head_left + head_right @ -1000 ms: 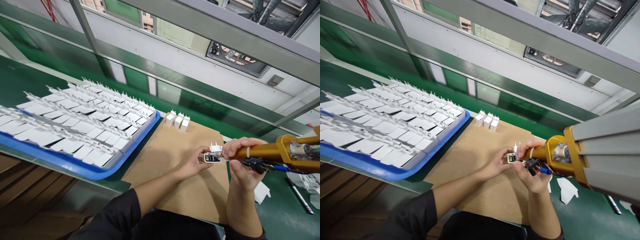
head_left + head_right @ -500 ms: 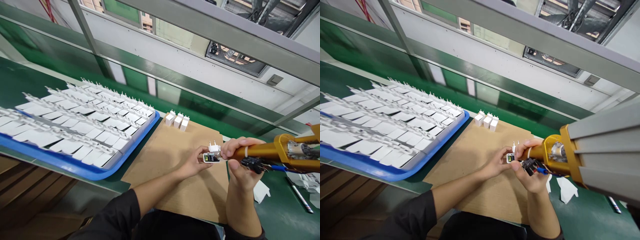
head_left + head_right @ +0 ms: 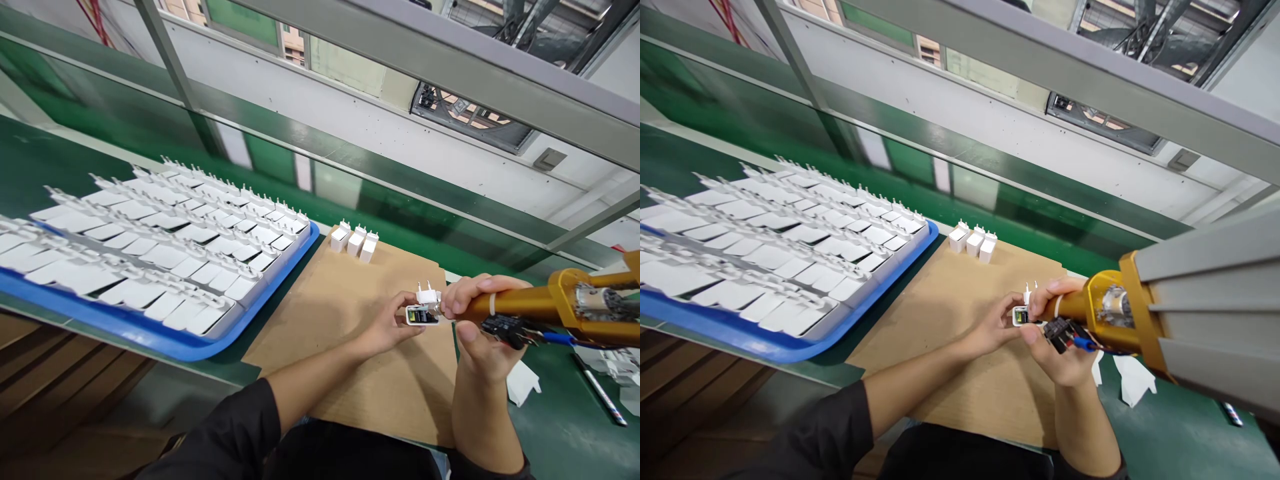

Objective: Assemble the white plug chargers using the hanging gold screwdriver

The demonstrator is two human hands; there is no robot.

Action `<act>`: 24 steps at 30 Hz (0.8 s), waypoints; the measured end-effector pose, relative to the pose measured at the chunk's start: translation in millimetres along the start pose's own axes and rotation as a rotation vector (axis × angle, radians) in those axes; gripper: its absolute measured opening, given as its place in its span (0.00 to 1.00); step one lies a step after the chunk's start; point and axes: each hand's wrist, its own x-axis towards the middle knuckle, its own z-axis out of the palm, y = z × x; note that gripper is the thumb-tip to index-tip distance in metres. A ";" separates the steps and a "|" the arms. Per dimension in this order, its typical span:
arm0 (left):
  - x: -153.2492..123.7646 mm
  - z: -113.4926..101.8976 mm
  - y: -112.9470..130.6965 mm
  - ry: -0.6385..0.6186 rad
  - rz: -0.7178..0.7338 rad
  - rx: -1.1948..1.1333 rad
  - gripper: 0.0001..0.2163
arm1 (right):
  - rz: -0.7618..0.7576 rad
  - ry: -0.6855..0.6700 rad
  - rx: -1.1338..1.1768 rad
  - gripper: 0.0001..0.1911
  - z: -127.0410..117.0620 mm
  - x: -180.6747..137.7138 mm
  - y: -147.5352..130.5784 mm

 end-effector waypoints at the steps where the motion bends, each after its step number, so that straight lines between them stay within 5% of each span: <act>1: 0.2 -0.1 -0.2 -0.001 0.002 0.002 0.31 | 0.000 -0.002 0.006 0.20 0.2 -0.1 -0.6; 15: -0.1 -2.0 0.2 0.021 0.011 0.149 0.24 | 0.054 -0.029 0.076 0.17 3.5 3.3 -8.8; 24: 17.4 -37.6 12.2 0.168 0.023 0.651 0.17 | 0.050 -0.019 0.054 0.19 -0.7 5.4 8.3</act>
